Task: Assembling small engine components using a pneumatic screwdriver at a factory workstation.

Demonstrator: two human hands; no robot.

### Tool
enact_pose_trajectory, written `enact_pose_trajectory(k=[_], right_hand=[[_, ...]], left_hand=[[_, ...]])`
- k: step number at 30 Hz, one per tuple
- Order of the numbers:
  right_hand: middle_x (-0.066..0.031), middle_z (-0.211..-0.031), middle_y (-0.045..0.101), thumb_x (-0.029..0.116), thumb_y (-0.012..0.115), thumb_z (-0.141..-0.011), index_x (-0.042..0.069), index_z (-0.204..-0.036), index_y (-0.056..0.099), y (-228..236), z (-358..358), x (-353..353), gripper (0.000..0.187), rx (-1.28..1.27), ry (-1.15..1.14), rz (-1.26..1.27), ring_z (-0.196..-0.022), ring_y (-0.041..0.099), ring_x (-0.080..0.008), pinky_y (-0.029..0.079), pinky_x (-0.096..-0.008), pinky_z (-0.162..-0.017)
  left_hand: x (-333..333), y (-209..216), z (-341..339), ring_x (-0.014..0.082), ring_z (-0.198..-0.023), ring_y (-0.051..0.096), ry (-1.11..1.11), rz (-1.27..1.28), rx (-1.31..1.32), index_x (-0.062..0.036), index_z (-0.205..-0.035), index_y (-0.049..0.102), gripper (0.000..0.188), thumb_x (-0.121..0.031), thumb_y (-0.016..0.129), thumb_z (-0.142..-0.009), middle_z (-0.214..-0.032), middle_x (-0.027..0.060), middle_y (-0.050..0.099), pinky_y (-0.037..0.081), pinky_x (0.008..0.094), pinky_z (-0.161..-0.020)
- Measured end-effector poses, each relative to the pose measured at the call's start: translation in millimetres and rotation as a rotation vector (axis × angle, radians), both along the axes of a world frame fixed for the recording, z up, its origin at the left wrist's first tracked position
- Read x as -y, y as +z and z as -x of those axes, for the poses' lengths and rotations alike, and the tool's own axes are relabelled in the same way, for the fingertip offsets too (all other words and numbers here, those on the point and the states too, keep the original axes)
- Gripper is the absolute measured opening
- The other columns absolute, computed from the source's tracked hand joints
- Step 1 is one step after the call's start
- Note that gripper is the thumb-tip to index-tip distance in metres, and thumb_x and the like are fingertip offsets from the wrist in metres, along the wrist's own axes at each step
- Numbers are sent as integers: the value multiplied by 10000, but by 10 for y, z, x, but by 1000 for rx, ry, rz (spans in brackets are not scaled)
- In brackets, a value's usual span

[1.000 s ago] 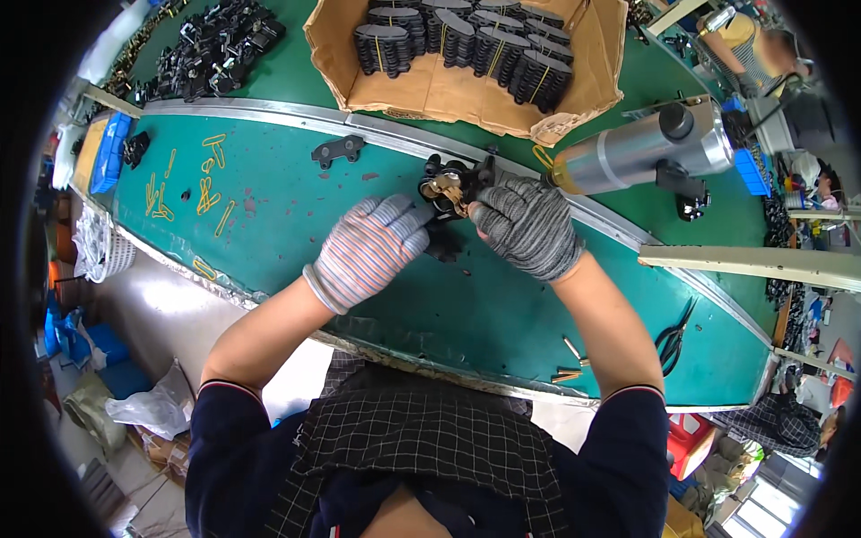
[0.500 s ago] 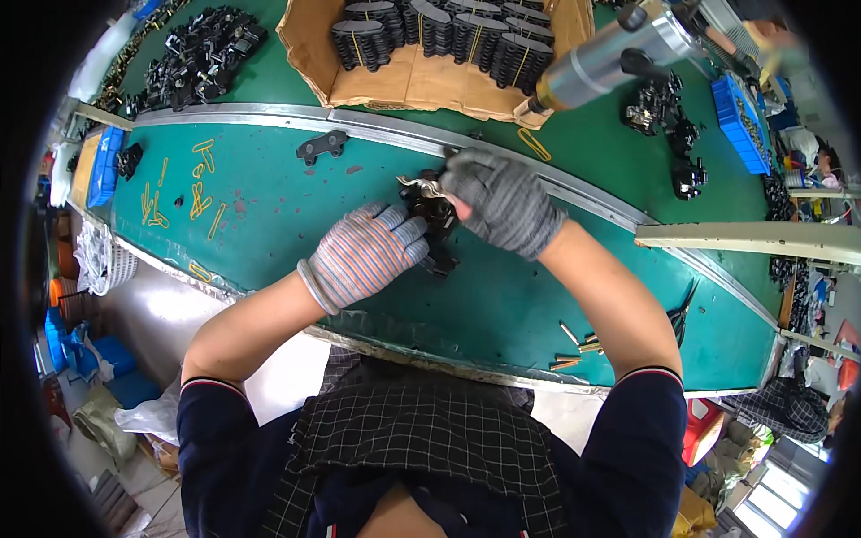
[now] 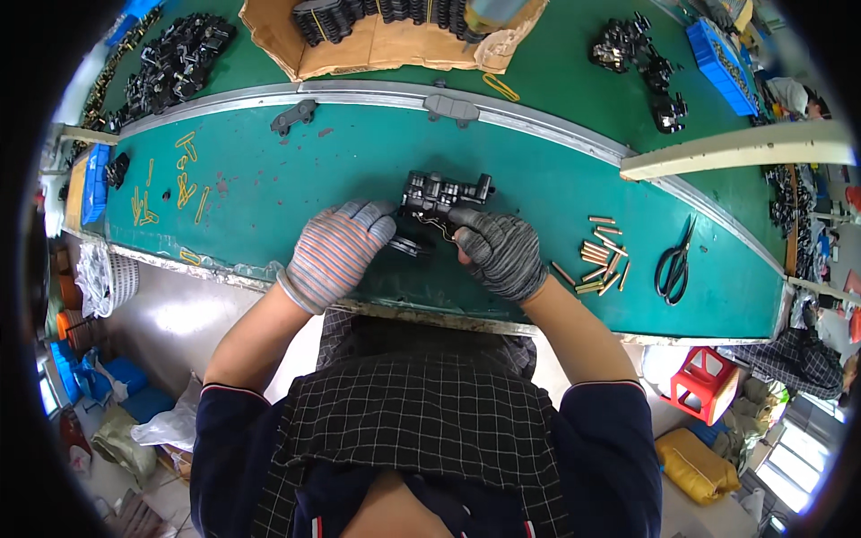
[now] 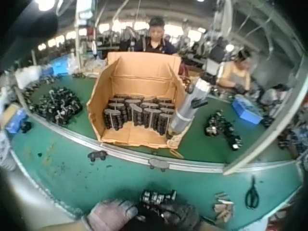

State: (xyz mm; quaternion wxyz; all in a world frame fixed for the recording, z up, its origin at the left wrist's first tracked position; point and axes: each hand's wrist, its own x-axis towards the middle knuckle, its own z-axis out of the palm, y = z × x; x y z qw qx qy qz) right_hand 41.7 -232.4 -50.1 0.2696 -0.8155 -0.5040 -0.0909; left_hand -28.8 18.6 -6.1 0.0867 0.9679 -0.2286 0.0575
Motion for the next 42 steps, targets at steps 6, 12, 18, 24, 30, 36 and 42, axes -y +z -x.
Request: enact_pose_trajectory(k=[6, 12, 18, 24, 30, 36, 42], right_hand=[[-48, -1030, 627, 150, 693, -765, 163, -968, 573, 272, -315, -23, 236, 405, 116, -44, -945, 618, -247, 489, -450, -882], [-3, -1071, 617, 200, 694, -758, 208, -903, 590, 191, -435, -149, 178, 571, 222, 82, -1029, 586, -229, 405, -459, -1025], [-1, -1085, 613, 186, 691, -752, 251, -974, 629, 218, -353, -235, 240, 688, 126, 180, -1067, 567, -221, 384, -459, -1036], [-44, -1073, 615, 201, 702, -745, 196, -1051, 642, 308, -204, -172, 311, 587, 1, 220, -1037, 582, -250, 429, -446, -982], [-103, -1015, 620, 146, 738, -709, 80, -1044, 621, 96, 406, -142, 361, -204, -107, -44, -899, 620, -290, 512, -405, -762], [-112, -955, 616, 101, 737, -686, 64, -1013, 620, -65, 403, -36, 349, -195, -84, -27, -833, 629, -293, 517, -388, -675], [-107, -945, 617, 96, 739, -679, 65, -999, 623, -5, 386, 55, 342, -201, -105, -5, -810, 633, -294, 519, -381, -648]], left_hand=[[-9, 2, 121, 266, -1002, 595, 41, 19, -80, -87, -991, 593, 266, -133, 600, -729, -1107, 80, 613, 482, 389, -829], [60, -55, 269, 285, -979, 592, 77, 113, -163, -80, -1011, 582, 340, -149, 678, -692, -1074, 93, 610, 479, 397, -822], [36, -29, 283, 303, -959, 587, 93, 176, -240, -85, -1018, 580, 337, -155, 698, -710, -1045, 106, 604, 483, 416, -787], [-20, -106, 283, 320, -907, 599, 85, 259, -184, -86, -997, 586, 314, -150, 702, -713, -999, 111, 614, 489, 425, -752], [6, -217, 262, 332, -840, 613, 89, 386, -91, -87, -984, 598, 298, -162, 715, -721, -942, 113, 623, 494, 423, -725], [22, -32, 86, 318, -887, 593, 6, 366, -60, -93, -1025, 611, 386, -240, 748, -695, -962, 110, 613, 482, 414, -774], [129, -33, -234, 304, -929, 557, 20, 140, 44, -87, -1042, 625, 459, -322, 768, -675, -971, 107, 594, 457, 411, -827]])
